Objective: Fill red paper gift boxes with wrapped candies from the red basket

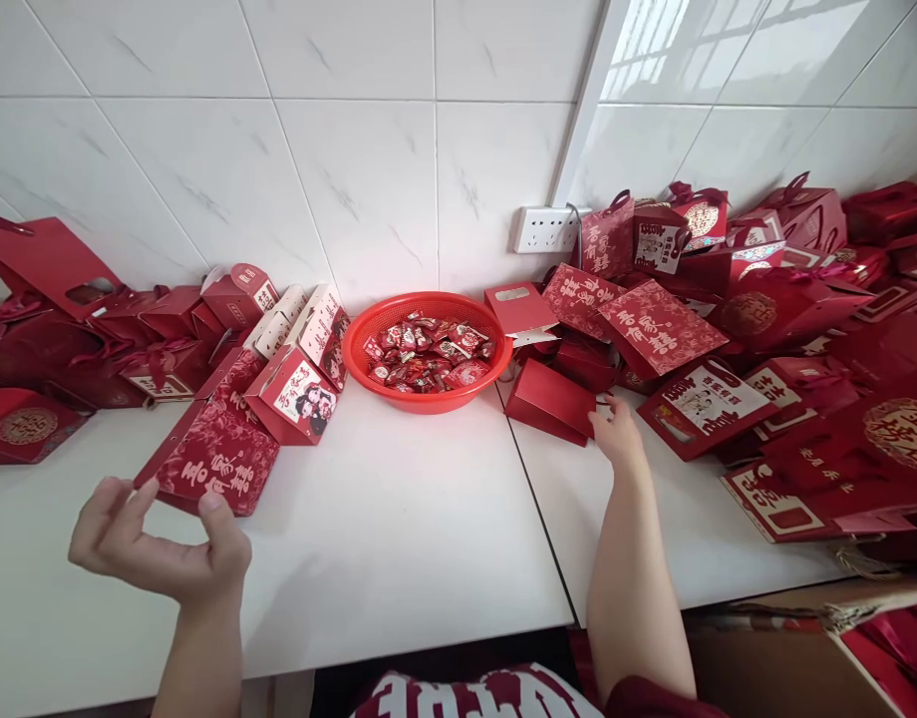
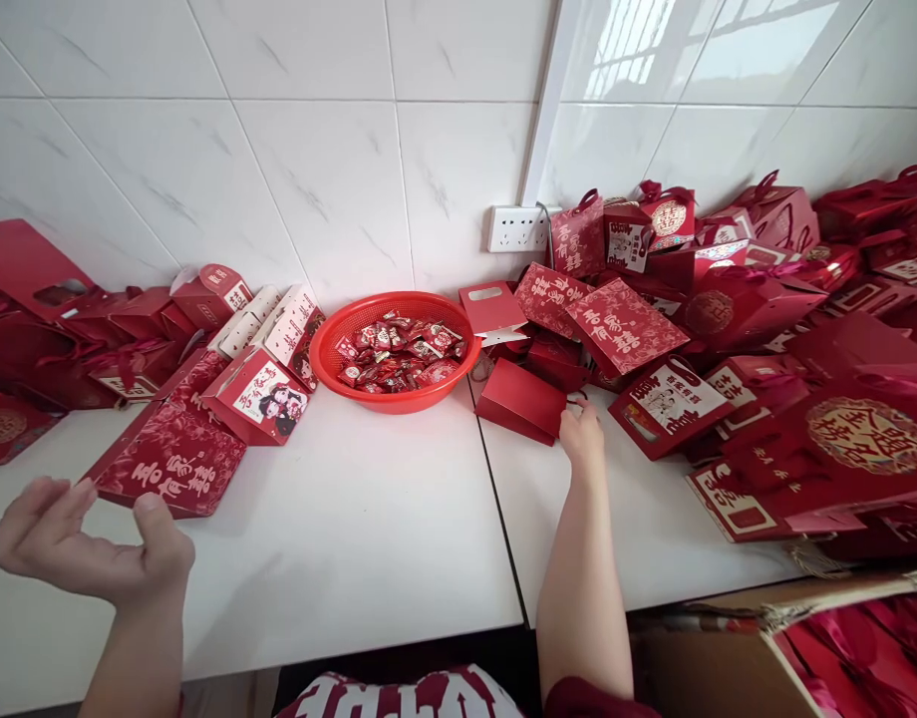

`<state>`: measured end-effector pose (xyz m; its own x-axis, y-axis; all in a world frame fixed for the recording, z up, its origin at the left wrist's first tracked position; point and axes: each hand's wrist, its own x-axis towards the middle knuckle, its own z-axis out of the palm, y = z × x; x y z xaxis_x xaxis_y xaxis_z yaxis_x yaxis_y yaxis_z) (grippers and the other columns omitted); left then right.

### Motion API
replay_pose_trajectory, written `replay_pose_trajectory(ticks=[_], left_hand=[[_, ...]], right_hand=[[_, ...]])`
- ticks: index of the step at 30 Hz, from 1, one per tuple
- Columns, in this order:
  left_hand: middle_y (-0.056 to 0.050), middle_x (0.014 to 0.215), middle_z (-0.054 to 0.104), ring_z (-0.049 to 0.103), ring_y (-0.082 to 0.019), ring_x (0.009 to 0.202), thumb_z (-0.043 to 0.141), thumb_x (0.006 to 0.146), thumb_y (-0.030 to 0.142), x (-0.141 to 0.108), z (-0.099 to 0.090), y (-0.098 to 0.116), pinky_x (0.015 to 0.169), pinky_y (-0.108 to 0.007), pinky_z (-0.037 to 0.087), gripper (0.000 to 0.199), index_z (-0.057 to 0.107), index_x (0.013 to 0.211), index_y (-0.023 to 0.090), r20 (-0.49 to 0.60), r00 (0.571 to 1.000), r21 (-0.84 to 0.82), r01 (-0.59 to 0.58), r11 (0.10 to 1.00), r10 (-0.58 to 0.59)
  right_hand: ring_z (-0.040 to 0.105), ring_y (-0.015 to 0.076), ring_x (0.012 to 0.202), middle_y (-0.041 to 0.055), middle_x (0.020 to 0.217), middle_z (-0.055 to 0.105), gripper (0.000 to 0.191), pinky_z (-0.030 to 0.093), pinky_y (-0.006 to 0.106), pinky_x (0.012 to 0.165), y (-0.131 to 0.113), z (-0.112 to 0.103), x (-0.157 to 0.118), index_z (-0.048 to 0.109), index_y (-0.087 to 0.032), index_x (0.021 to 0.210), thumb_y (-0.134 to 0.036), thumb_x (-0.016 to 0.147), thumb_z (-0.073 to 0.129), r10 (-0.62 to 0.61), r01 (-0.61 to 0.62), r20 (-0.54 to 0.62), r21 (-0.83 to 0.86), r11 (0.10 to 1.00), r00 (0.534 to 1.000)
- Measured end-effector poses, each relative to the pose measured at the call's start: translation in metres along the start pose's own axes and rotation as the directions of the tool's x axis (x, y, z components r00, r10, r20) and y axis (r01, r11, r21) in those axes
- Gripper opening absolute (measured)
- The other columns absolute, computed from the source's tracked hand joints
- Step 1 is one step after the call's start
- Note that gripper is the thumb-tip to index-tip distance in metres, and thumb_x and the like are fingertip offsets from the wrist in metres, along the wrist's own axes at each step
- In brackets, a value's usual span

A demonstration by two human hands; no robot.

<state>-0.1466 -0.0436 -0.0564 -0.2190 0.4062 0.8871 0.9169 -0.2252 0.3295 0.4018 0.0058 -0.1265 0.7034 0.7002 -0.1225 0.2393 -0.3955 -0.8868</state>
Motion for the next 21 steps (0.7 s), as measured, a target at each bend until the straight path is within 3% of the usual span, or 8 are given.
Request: replay_pose_trajectory(ticks=[3,6,9,12,14,17,19,21], left_hand=[[-0.016,0.127,0.054,0.052,-0.036,0.118,0.06,0.066,0.031,0.006,0.005,0.016,0.099,-0.055,0.045,0.061,0.056,0.125,0.016,-0.229,0.911,0.043,-0.343,0.938,0.343],[-0.015,0.116,0.064,0.062,-0.032,0.106,0.065,0.066,0.024,0.016,0.013,0.038,0.087,-0.047,0.054,0.055,0.064,0.12,0.015,-0.285,0.855,-0.053,-0.465,0.884,0.433],[-0.011,0.109,0.068,0.068,-0.024,0.09,0.067,0.069,0.017,0.033,0.021,0.065,0.078,-0.039,0.059,0.042,0.068,0.111,0.017,-0.239,0.827,-0.206,-0.555,0.806,0.509],[-0.006,0.104,0.071,0.07,-0.021,0.087,0.063,0.072,0.005,0.055,0.025,0.093,0.077,-0.035,0.06,0.036,0.07,0.104,0.021,-0.064,0.826,-0.438,-0.527,0.728,0.559],[-0.003,0.094,0.073,0.071,-0.019,0.084,0.061,0.075,0.002,0.069,0.026,0.112,0.074,-0.032,0.06,0.037,0.07,0.104,0.023,0.04,0.791,-0.592,-0.473,0.652,0.61],[0.0,0.087,0.075,0.07,-0.017,0.078,0.061,0.079,0.002,0.083,0.027,0.137,0.073,-0.031,0.058,0.037,0.07,0.107,0.025,0.17,0.696,-0.691,-0.42,0.588,0.698],[0.001,0.089,0.076,0.07,-0.016,0.078,0.064,0.081,0.004,0.085,0.028,0.149,0.077,-0.031,0.057,0.037,0.07,0.11,0.027,0.224,0.648,-0.709,-0.404,0.578,0.728],[0.002,0.085,0.076,0.069,-0.015,0.076,0.067,0.083,0.007,0.084,0.028,0.155,0.074,-0.03,0.055,0.037,0.07,0.112,0.029,0.252,0.605,-0.739,-0.385,0.554,0.756]], right_hand=[[0.059,0.0328,0.117,0.0154,0.127,0.058,0.046,0.05,0.05,0.095,0.005,0.0,0.008,0.051,-0.023,0.125,-0.035,0.081,0.058,0.122,-0.121,-0.02,0.066,0.99,0.992],[0.069,0.0223,0.088,0.0094,0.109,0.065,0.032,0.058,0.033,0.066,0.005,0.002,0.011,0.05,-0.025,0.114,-0.038,0.085,0.053,0.15,-0.164,0.087,0.197,0.966,0.985],[0.066,0.0149,0.067,0.0087,0.102,0.069,0.025,0.05,0.023,0.048,-0.001,0.006,0.008,0.053,-0.023,0.1,-0.045,0.088,0.049,0.088,-0.157,0.231,0.299,0.941,0.969],[0.059,0.0137,0.058,0.0122,0.101,0.072,0.035,0.044,0.023,0.043,-0.006,0.012,0.002,0.058,-0.02,0.098,-0.052,0.087,0.048,0.01,-0.111,0.308,0.312,0.943,0.951],[0.061,0.0154,0.063,0.0138,0.106,0.071,0.041,0.047,0.025,0.047,-0.007,0.017,-0.002,0.061,-0.018,0.106,-0.052,0.084,0.053,-0.034,-0.054,0.299,0.283,0.958,0.954],[0.065,0.0231,0.098,0.0145,0.132,0.06,0.066,0.055,0.032,0.072,-0.006,0.024,-0.007,0.056,-0.02,0.127,-0.046,0.069,0.073,-0.117,0.067,0.238,0.205,0.976,0.964],[0.055,0.0289,0.123,0.0145,0.147,0.048,0.089,0.051,0.038,0.094,-0.003,0.026,-0.009,0.049,-0.021,0.139,-0.036,0.057,0.082,-0.203,0.193,0.252,0.064,0.979,0.946],[0.048,0.0309,0.132,0.015,0.149,0.046,0.092,0.044,0.043,0.105,-0.001,0.027,-0.01,0.045,-0.02,0.144,-0.027,0.059,0.079,-0.264,0.301,0.301,-0.081,0.95,0.916]])
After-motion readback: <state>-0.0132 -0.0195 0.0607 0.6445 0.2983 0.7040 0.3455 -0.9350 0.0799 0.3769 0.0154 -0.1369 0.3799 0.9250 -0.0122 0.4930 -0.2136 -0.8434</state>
